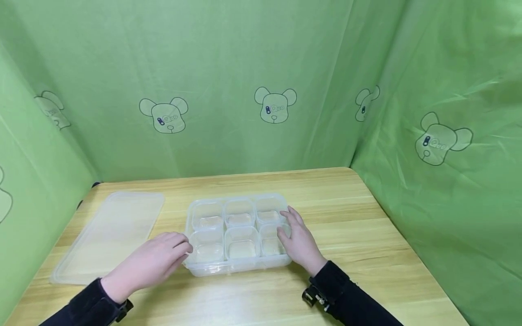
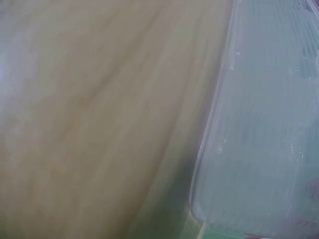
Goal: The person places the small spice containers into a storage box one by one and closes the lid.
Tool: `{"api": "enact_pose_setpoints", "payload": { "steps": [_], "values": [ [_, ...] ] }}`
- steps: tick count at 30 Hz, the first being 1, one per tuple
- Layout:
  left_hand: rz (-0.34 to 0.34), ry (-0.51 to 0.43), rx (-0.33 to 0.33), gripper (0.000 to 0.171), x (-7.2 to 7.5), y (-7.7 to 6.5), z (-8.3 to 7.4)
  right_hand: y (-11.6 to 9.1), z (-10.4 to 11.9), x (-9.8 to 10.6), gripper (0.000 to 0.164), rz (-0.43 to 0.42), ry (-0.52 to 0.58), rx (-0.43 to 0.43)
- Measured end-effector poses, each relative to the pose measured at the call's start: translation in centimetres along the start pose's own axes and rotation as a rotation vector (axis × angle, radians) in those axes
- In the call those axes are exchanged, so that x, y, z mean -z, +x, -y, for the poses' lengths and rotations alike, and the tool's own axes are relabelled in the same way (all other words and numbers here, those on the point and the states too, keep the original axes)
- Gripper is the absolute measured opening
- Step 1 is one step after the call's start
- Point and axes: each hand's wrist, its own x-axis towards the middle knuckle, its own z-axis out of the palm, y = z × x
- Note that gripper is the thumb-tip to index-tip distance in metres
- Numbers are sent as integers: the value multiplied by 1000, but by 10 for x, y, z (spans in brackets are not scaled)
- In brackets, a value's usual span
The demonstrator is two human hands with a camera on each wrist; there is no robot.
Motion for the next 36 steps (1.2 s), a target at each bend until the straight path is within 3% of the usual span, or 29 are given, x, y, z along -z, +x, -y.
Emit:
{"api": "enact_pose_setpoints", "payload": {
  "steps": [11,30,36],
  "values": [
    [-81,-16,226,17,12,-14,33,1,-1,-2,49,1,-1,1],
    [-18,-43,657,25,9,-63,95,1,-2,-1,48,-6,12,16],
    [24,-73,755,34,6,-79,111,0,-1,-1,48,-7,8,18]
  ]
}}
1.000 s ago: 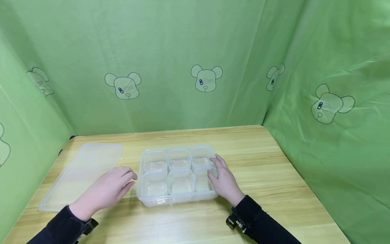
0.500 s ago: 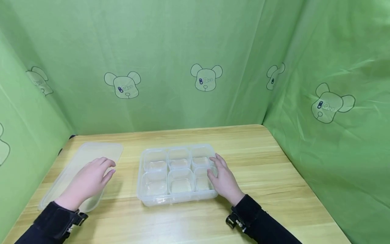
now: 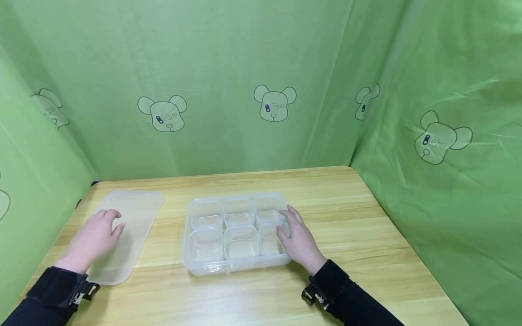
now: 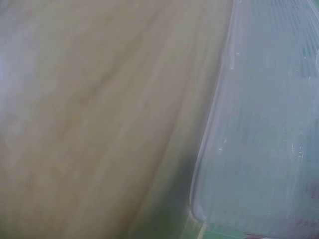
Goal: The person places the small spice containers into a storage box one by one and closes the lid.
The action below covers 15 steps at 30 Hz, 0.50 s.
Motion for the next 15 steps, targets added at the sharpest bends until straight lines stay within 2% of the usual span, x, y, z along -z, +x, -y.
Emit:
{"api": "enact_pose_setpoints", "payload": {
  "steps": [6,12,15],
  "values": [
    [46,-33,88,44,0,1,25,1,0,0,48,5,2,-6],
    [177,-53,229,67,2,1,39,1,-1,1,48,4,1,-9],
    [233,-67,279,73,3,1,45,1,-1,1,49,4,5,-8]
  ]
}}
